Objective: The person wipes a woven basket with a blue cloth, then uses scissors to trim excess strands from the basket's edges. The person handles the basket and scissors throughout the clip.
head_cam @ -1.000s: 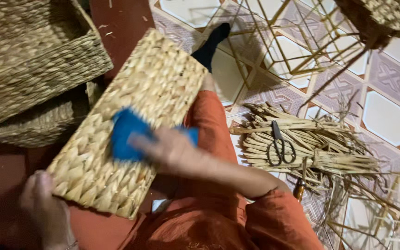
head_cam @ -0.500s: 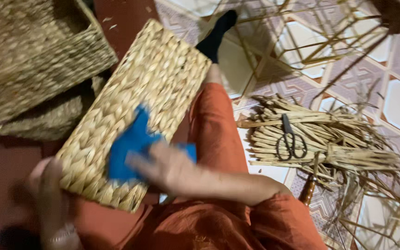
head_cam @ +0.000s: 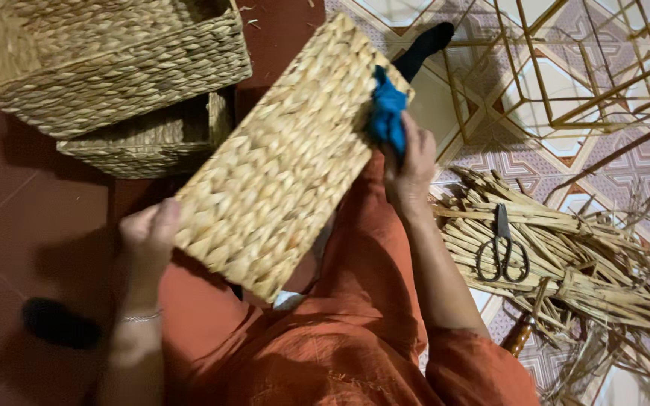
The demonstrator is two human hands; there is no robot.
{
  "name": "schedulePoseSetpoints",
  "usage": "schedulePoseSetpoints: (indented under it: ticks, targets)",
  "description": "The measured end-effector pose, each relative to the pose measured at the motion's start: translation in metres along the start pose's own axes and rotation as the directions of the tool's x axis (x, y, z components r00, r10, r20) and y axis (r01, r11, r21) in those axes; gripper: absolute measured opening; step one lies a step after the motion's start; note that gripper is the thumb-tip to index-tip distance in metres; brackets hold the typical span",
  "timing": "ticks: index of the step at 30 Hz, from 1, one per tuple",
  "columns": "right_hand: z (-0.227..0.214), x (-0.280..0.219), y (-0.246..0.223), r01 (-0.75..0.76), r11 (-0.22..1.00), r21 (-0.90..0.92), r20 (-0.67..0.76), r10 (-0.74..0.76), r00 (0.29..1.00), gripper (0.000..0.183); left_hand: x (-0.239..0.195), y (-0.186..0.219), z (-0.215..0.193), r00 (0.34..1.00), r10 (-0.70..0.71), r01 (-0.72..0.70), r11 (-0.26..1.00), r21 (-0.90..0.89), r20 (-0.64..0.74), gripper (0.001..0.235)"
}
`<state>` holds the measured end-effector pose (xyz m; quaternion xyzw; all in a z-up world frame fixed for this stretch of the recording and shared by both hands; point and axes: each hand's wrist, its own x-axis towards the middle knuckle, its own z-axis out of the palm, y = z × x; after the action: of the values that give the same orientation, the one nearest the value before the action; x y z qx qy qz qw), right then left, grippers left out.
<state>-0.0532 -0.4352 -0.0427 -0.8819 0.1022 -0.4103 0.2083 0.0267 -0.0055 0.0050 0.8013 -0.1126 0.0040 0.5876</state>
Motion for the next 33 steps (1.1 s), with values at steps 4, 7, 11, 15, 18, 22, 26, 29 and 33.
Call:
schedulePoseSetpoints:
  ticks: [4,7,11,15,18,22,26,29,33]
  targets:
    - [0.009,-0.03,0.004,-0.352,0.803,0.481,-0.142,0.468,0.872,0.052,-0.006,0.007,0.018,0.995,0.102,-0.101,0.994,0.045,-0.003,0.042]
    - [-0.011,-0.075,-0.02,-0.43,0.287,0.856,0.157,0.647,0.746,0.054,-0.005,0.024,0.032,0.959,0.284,-0.284,0.949,0.134,0.019,0.05]
    - [-0.052,-0.111,-0.057,-0.642,-0.144,0.753,0.538,0.696,0.475,0.061,-0.005,0.056,0.067,0.822,0.562,-0.569,0.813,0.125,0.093,0.052]
    - [-0.076,-0.128,-0.089,-0.768,-0.289,0.572,0.708,0.646,0.286,0.064,-0.016,0.095,0.11,0.592,0.779,-0.802,0.594,0.061,0.205,0.053]
    - [-0.086,-0.134,-0.094,-0.768,-0.354,0.533,0.753,0.612,0.24,0.064,-0.04,0.129,0.123,0.516,0.824,-0.854,0.517,0.063,0.235,0.05]
    - [-0.078,-0.142,-0.09,-0.757,-0.341,0.558,0.751,0.596,0.285,0.057,-0.065,0.174,0.102,0.445,0.856,-0.891,0.453,0.032,0.261,0.036]
    - [-0.032,-0.125,-0.078,-0.775,-0.206,0.597,0.734,0.531,0.424,0.042,-0.062,0.204,0.06,0.33,0.862,-0.943,0.315,0.103,0.384,0.032]
    - [0.024,-0.083,-0.071,-0.697,-0.021,0.717,0.651,0.38,0.657,0.034,-0.036,0.207,0.043,0.237,0.901,-0.963,0.17,0.209,0.362,0.034]
    - [0.114,0.024,-0.082,-0.646,0.113,0.755,0.613,0.228,0.757,0.036,0.028,0.186,0.01,0.184,0.926,-0.915,0.04,0.401,0.328,0.037]
